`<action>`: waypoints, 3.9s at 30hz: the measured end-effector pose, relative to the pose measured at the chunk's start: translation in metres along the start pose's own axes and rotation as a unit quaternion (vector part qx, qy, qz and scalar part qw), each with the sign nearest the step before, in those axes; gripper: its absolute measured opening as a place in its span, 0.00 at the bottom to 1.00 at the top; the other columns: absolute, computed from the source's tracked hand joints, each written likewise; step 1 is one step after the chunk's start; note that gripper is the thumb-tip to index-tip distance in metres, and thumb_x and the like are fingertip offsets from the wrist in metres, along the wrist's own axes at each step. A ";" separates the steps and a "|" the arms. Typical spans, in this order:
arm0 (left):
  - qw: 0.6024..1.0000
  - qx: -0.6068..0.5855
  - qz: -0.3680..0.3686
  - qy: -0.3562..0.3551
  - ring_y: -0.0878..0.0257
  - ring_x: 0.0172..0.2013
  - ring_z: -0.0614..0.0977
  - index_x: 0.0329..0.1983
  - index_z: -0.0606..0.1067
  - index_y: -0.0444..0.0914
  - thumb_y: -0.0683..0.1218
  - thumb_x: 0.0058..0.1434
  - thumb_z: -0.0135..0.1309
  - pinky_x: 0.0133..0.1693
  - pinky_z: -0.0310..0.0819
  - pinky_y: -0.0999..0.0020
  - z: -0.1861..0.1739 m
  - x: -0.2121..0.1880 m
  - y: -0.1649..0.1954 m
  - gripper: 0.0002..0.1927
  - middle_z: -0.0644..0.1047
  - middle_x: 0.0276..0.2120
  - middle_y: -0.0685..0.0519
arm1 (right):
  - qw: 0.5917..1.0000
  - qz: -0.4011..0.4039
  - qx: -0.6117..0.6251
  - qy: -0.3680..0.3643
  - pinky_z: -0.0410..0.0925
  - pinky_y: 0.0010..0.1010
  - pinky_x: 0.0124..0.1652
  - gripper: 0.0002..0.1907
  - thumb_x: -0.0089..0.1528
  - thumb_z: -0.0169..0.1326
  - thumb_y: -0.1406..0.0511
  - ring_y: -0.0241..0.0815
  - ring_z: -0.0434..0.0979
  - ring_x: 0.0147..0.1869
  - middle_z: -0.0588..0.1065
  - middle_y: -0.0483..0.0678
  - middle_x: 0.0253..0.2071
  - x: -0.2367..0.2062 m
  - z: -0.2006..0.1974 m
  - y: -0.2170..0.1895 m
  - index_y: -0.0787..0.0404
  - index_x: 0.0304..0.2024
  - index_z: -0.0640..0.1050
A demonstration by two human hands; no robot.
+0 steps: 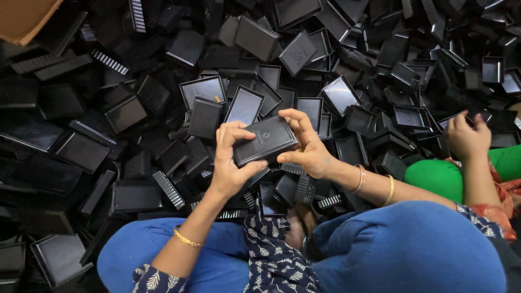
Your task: The person sits on the floor and repeatedly picks up small black plastic containers from a large pile, turns them over in their hands, and places them back down. The person handles the containers one at a time without using any tools.
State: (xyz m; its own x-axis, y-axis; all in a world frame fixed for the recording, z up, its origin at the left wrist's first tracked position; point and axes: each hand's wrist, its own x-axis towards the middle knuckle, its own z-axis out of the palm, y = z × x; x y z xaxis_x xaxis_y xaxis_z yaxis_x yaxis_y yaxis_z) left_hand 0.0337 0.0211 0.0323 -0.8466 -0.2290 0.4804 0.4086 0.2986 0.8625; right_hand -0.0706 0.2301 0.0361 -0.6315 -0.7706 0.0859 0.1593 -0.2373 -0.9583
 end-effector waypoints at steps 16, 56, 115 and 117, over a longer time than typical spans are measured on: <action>0.993 0.108 0.043 -0.027 0.53 0.40 0.83 0.51 0.75 0.35 0.40 0.57 0.66 0.44 0.77 0.64 -0.016 0.010 0.019 0.20 0.81 0.40 0.46 | 0.992 -0.016 -0.120 0.047 0.69 0.30 0.56 0.17 0.66 0.62 0.67 0.36 0.74 0.56 0.74 0.47 0.51 0.005 -0.011 -0.015 0.58 0.57 0.75; 0.936 0.321 -0.099 -0.106 0.45 0.34 0.83 0.41 0.78 0.36 0.45 0.59 0.62 0.37 0.76 0.54 0.022 -0.011 -0.087 0.10 0.81 0.32 0.45 | 0.829 -0.022 -0.538 -0.153 0.64 0.45 0.61 0.44 0.57 0.66 0.52 0.60 0.66 0.65 0.65 0.59 0.60 -0.018 -0.031 -0.006 0.63 0.67 0.62; 0.984 0.084 0.124 -0.097 0.40 0.62 0.74 0.65 0.66 0.33 0.46 0.57 0.65 0.62 0.70 0.53 0.034 0.003 0.007 0.35 0.70 0.61 0.34 | 0.978 0.048 0.137 0.153 0.71 0.42 0.58 0.40 0.62 0.61 0.61 0.45 0.74 0.60 0.73 0.50 0.56 -0.011 -0.026 0.005 0.56 0.74 0.60; 0.989 0.090 0.101 -0.052 0.45 0.57 0.80 0.63 0.69 0.34 0.43 0.62 0.63 0.58 0.76 0.58 0.032 0.003 0.007 0.27 0.77 0.55 0.38 | 0.992 0.052 0.075 0.086 0.71 0.37 0.60 0.37 0.62 0.58 0.62 0.38 0.73 0.63 0.71 0.44 0.58 -0.011 -0.028 0.006 0.53 0.71 0.59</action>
State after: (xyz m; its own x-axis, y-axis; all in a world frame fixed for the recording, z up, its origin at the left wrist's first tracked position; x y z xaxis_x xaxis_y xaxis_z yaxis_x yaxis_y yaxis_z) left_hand 0.0224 0.0524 0.0346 -0.7887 -0.0542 0.6124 0.5129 0.4912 0.7040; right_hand -0.0842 0.2542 0.0220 -0.7235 -0.6865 -0.0720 0.3336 -0.2564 -0.9071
